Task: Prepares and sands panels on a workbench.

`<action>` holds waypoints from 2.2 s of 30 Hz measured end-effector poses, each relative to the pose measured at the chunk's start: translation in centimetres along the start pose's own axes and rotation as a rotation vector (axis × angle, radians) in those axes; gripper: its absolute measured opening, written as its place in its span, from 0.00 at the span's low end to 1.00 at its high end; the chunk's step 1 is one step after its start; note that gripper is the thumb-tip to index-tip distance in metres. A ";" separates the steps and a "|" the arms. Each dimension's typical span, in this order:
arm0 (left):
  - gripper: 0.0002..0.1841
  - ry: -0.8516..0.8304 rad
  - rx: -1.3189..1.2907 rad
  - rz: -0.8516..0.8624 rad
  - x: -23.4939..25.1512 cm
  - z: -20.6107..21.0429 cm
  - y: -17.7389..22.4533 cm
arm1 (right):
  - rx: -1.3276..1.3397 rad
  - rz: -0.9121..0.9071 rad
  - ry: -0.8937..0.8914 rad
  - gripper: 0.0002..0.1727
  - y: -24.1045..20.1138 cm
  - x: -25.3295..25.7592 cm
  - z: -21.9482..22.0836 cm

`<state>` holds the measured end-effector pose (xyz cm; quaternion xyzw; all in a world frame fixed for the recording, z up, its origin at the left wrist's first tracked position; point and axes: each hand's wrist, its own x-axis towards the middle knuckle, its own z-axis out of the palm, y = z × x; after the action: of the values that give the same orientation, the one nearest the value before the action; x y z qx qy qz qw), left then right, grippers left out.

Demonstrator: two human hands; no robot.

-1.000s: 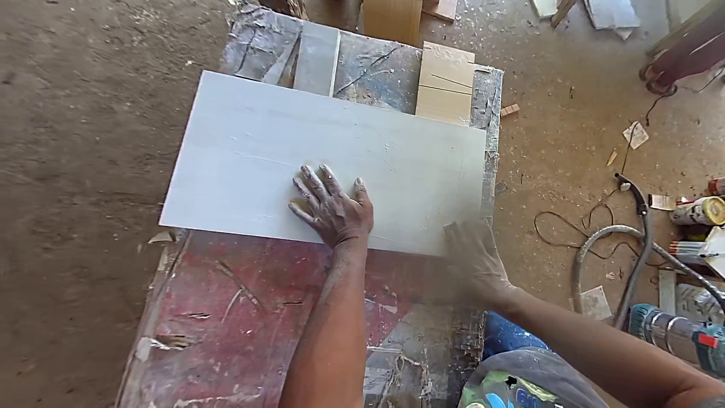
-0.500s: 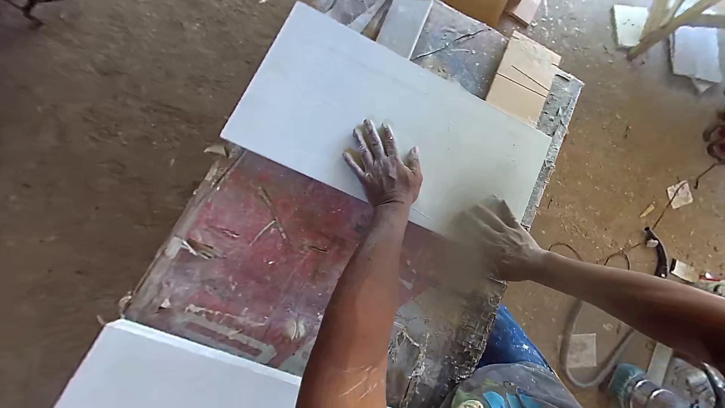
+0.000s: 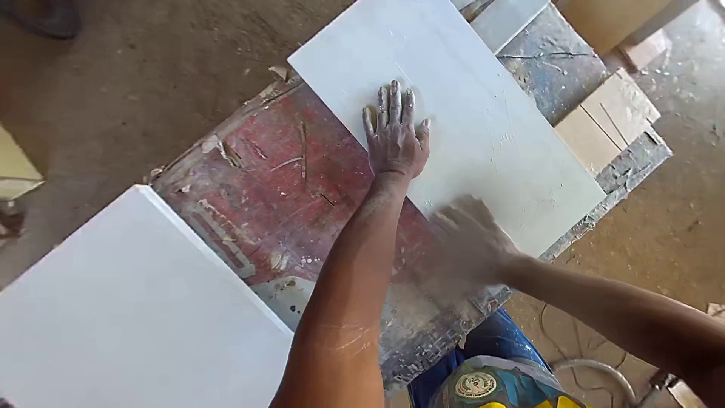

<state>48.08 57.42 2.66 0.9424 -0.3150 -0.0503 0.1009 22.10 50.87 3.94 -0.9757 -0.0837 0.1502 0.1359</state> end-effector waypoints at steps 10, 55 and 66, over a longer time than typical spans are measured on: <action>0.34 0.018 0.023 -0.101 -0.5 0.0 0.8 | -0.016 -0.231 0.032 0.34 8.2 -6.1 -1.1; 0.37 0.077 0.002 -0.159 -0.6 0.7 -0.2 | 0.003 0.615 0.324 0.37 -3.3 -4.8 3.4; 0.36 0.098 -0.013 -0.111 -0.4 0.4 -0.4 | 0.000 1.026 0.414 0.41 -2.8 -4.0 2.7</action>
<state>47.91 57.92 2.15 0.9590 -0.2567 -0.0116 0.1195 17.11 53.36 3.35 -0.9005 0.4309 0.0023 0.0587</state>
